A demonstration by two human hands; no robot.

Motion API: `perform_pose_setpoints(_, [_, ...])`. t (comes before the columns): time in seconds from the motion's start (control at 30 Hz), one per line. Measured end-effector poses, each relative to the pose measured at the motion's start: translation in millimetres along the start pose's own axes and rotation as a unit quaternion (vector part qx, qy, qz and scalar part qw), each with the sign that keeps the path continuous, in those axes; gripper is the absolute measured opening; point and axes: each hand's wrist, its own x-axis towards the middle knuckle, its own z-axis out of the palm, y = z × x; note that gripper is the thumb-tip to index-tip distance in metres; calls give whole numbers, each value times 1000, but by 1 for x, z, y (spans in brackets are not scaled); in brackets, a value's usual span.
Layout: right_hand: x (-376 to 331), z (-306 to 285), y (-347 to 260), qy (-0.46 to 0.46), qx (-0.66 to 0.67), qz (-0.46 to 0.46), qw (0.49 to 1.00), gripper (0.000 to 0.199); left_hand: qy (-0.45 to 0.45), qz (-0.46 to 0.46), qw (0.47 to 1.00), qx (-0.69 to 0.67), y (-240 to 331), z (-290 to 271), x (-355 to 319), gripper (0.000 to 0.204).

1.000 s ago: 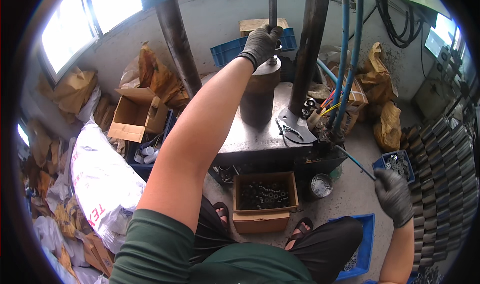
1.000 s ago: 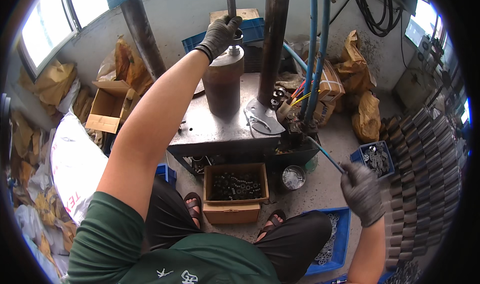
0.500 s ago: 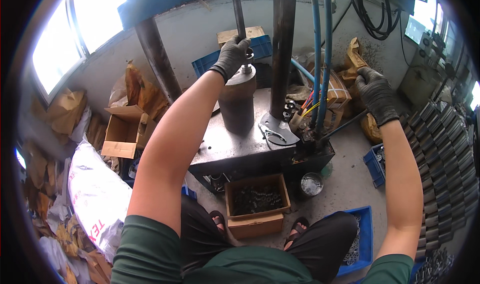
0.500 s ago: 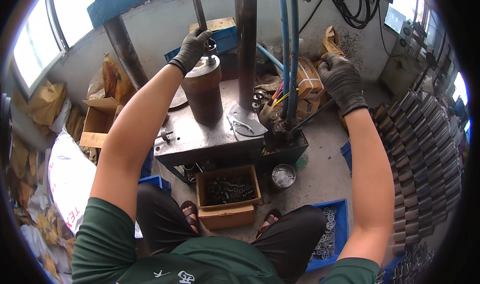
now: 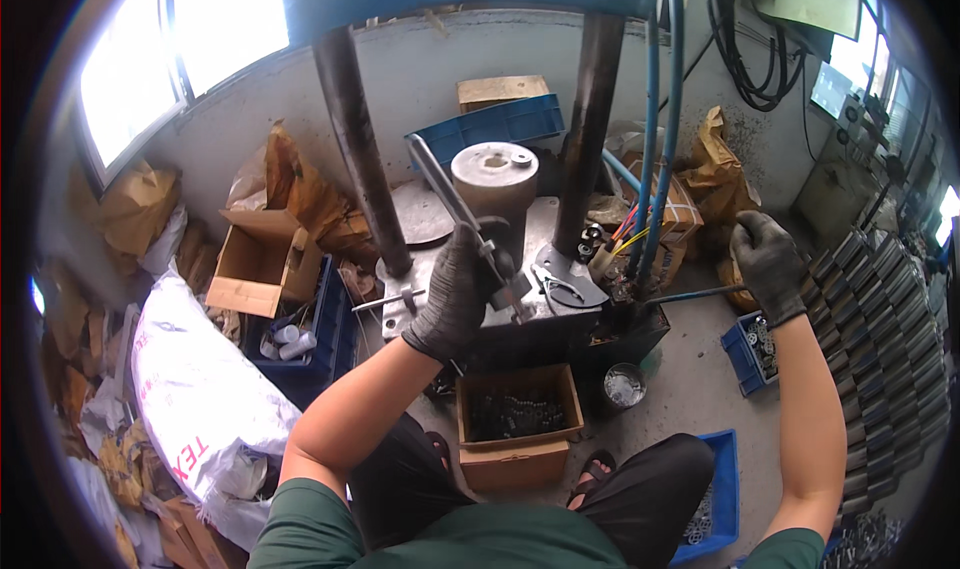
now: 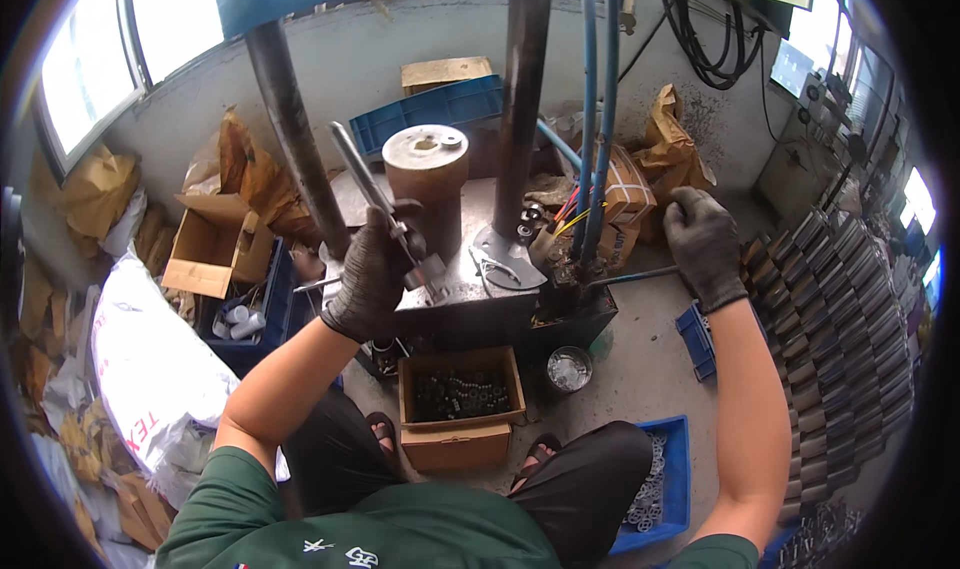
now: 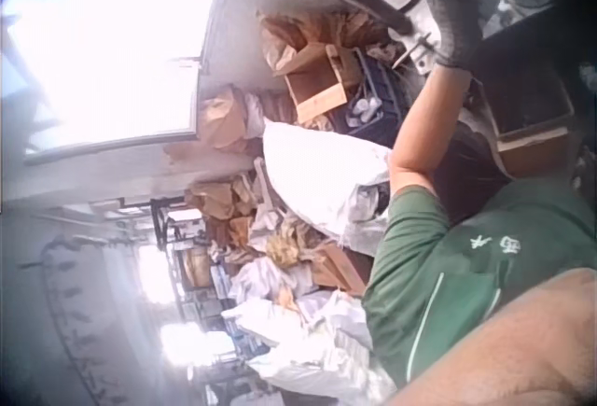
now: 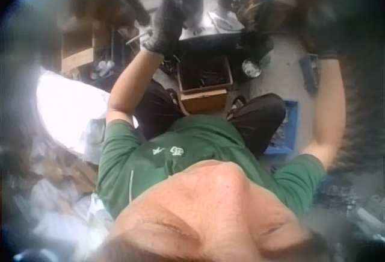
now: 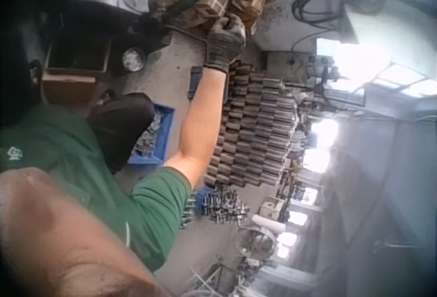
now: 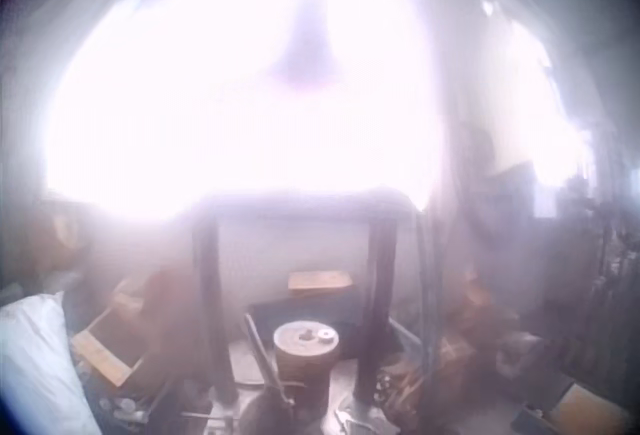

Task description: The person assembles mechanical components by fitting bearings and discs onto metal shafts, pressing them into place using a hydraulic press machine, and placing the finished assemblies into crates.

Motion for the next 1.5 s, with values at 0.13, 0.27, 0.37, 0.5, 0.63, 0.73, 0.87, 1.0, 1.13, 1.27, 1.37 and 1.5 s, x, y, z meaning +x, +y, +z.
perform_pose_setpoints(0.13, [-50, -19, -15, -61, 78, -5, 995, 15, 80, -278, 950, -116, -34, -52, -34, 60])
perform_pose_setpoints(0.27, [-100, -27, -67, -91, 78, -107, 987, 17, 125, -382, 903, -151, -64, -89, -31, 39])
perform_pose_setpoints(0.37, [-115, -16, -122, -113, 95, -147, 978, 22, 149, -399, 896, -130, -70, -91, -19, 28])
perform_pose_setpoints(0.5, [-147, 45, -153, -183, 313, -56, 930, 29, 171, -405, 891, -116, -89, -112, -15, 31])
perform_pose_setpoints(0.63, [-199, 122, -157, -212, 564, 295, 742, 30, 126, -469, 863, -140, -99, -82, -36, 49])
perform_pose_setpoints(0.73, [-209, 144, -181, -315, 644, 493, 492, 43, 78, -447, 890, -35, -94, -84, -60, 50])
perform_pose_setpoints(0.87, [-196, 147, -208, -344, 782, 437, 283, 64, 4, -396, 916, -61, -76, -67, -77, 46])
perform_pose_setpoints(1.0, [-182, 139, -207, -332, 789, 406, 321, 62, -69, -312, 945, -71, -67, -64, -71, 45])
perform_pose_setpoints(1.13, [-180, 140, -206, -261, 745, 435, 433, 57, -88, -180, 979, 40, -69, -52, -73, 45])
perform_pose_setpoints(1.27, [-200, 160, -172, -332, 856, 391, 56, 60, -120, -100, 986, 61, -63, -43, -72, 45])
perform_pose_setpoints(1.37, [-205, 164, -178, -347, 800, 483, 78, 65, -129, -47, 980, 142, -63, -42, -72, 42])
perform_pose_setpoints(1.5, [-202, 162, -194, -343, 702, 574, 244, 58, -155, 6, 936, 317, -63, -48, -71, 50])
